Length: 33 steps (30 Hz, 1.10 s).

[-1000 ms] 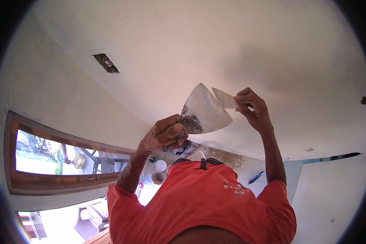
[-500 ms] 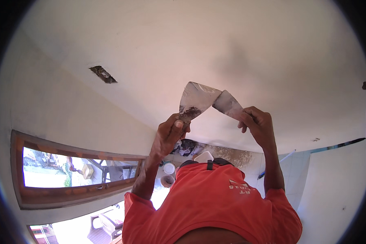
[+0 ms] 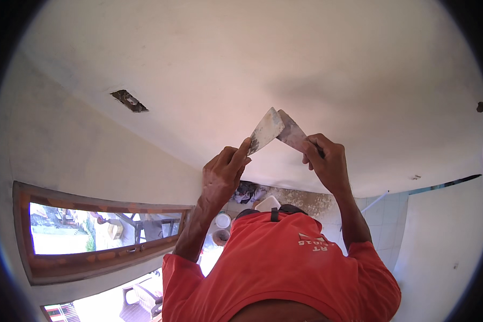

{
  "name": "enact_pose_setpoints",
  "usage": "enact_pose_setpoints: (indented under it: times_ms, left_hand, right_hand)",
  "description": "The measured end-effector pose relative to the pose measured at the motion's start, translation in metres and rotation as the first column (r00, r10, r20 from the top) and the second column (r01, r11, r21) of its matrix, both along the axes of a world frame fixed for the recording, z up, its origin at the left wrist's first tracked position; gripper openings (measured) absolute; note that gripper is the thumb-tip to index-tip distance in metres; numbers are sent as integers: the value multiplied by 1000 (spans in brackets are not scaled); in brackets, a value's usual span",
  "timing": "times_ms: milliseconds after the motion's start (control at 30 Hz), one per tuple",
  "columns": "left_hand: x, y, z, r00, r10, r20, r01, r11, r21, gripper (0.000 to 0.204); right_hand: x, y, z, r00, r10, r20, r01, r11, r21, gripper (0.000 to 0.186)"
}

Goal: The person applies a patching compound to holes and cracks in a ceiling using putty knives and then scrapes away excess material.

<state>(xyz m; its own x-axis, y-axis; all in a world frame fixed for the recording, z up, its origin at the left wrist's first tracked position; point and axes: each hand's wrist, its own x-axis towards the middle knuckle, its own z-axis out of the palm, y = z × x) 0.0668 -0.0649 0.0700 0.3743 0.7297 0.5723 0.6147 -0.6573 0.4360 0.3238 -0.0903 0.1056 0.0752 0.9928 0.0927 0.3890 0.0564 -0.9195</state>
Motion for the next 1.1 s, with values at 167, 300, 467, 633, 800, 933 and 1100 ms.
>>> enact_pose_setpoints:
  times_ms: [167,300,467,633,800,933,1100]
  left_hand:
    - [-4,4,-12,998,52,47,-49,997,-54,39]
    - [-8,0,-16,807,173,565,270,743,-613,25]
    - [-5,-11,6,705,195,682,415,667,-619,34]
    - [8,-22,-4,848,125,514,306,677,-670,28]
    - [16,-23,-28,961,-13,275,123,915,-383,25]
    - [7,-21,-34,914,62,400,124,899,-421,25]
    - [4,-27,-5,779,232,583,293,687,-665,27]
  right_hand:
    - [-5,-2,-6,996,65,-61,-61,996,59,15]
    - [6,8,-22,973,152,-171,-137,986,97,17]
    - [4,15,-36,972,125,-200,-123,992,24,18]
    - [-7,13,-35,982,76,-174,-75,997,11,18]
    - [-30,8,-12,970,125,-210,-112,991,76,18]
    - [-21,7,-21,938,132,-320,-112,990,80,20]
    - [-5,9,-53,967,47,-251,-64,996,-62,20]
